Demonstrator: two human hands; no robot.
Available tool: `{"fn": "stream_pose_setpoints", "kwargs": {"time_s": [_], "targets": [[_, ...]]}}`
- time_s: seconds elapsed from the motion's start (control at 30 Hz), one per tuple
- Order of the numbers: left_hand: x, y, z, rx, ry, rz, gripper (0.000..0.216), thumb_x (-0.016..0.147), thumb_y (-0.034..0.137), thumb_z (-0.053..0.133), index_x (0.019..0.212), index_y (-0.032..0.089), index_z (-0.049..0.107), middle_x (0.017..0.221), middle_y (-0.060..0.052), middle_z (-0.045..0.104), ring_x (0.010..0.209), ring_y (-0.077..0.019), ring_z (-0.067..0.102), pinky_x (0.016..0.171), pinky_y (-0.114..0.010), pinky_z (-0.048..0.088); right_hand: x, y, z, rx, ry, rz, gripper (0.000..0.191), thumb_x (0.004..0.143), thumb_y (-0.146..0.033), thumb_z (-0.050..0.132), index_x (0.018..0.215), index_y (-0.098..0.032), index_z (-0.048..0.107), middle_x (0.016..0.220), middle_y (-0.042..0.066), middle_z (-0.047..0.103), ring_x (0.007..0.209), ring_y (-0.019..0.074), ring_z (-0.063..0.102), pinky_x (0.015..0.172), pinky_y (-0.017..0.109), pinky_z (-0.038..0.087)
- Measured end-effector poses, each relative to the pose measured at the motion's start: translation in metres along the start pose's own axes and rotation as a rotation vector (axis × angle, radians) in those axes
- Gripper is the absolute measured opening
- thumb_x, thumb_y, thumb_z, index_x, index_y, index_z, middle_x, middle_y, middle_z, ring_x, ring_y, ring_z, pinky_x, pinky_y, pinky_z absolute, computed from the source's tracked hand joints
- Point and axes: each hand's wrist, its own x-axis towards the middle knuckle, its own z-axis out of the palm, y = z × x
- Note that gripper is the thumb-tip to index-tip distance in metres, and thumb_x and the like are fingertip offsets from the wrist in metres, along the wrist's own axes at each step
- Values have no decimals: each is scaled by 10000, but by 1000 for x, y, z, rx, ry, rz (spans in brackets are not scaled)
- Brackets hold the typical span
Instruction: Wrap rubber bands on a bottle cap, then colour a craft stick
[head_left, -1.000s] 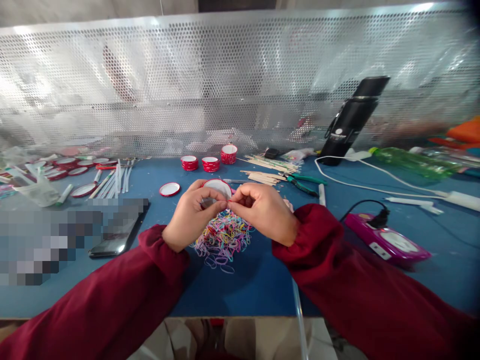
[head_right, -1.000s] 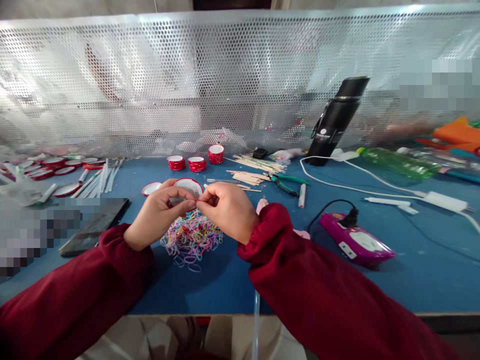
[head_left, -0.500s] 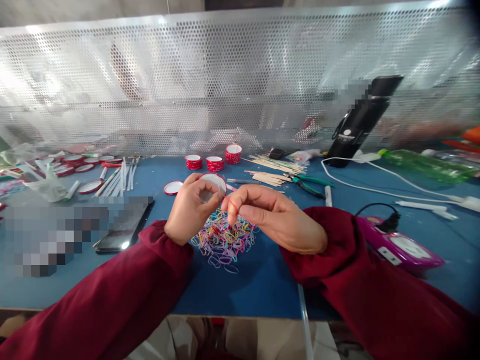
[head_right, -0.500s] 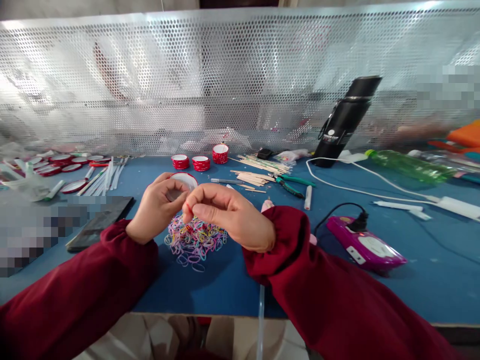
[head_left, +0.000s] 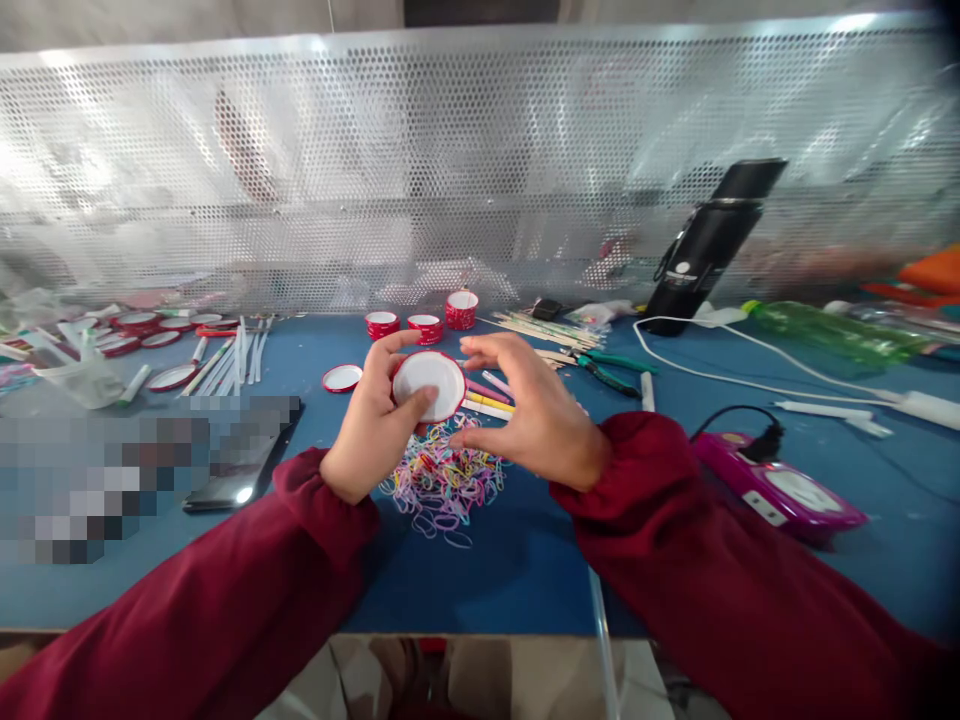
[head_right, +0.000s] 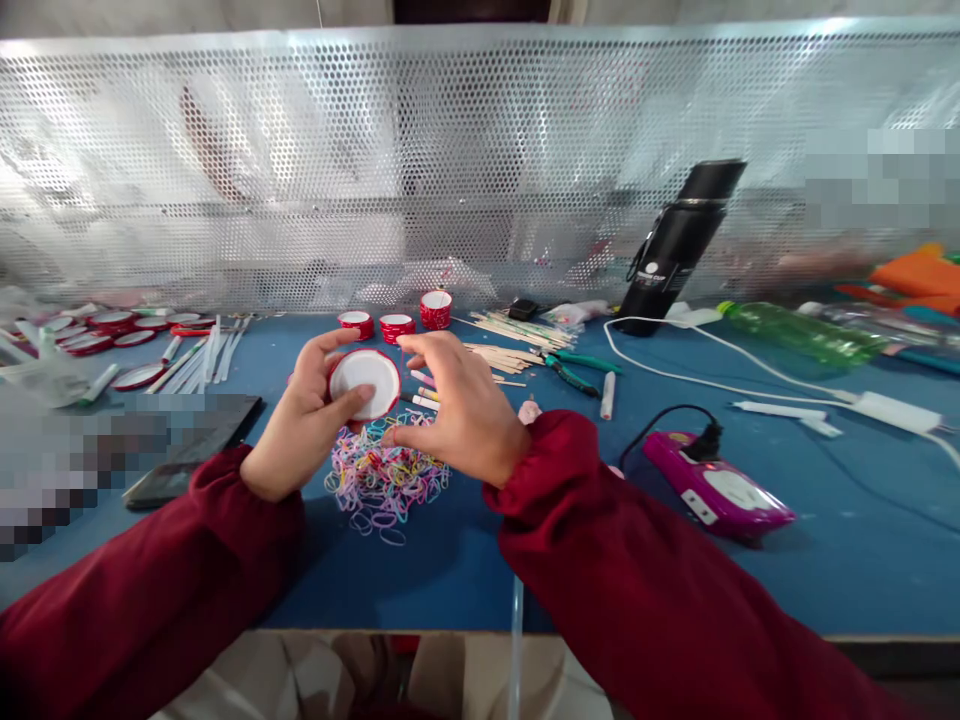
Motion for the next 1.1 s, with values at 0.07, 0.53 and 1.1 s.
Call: {"fn": "stream_pose_setpoints", "kwargs": {"time_s": [0.07, 0.53, 1.1], "targets": [[-2, 0, 1, 24, -23, -28, 524, 844, 199, 672, 1317, 226, 448, 1063, -50, 601, 759, -152, 581, 506, -229, 493, -1, -2, 5, -83, -30, -26, 837, 638, -404, 922, 1327, -237, 477, 1286, 136, 610, 1140, 347, 637, 1001, 570, 482], [-5, -3, 2, 161, -123, 29, 312, 880, 176, 632, 1177, 169, 537, 1066, -50, 621, 919, -180, 575, 820, -337, 480, -4, -5, 8, -142, -84, 11, 773, 620, -360, 919, 1235, -250, 464, 1240, 103, 640, 1192, 345, 594, 1006, 536, 437], [-9, 0, 3, 154, -169, 62, 294, 887, 150, 608, 1156, 168, 489, 1090, -57, 575, 971, -191, 558, 840, -336, 455, -5, -8, 9, -97, -115, 56, 748, 607, -349, 921, 1189, -233, 465, 1196, 103, 654, 1097, 313, 634, 990, 522, 460]]}}
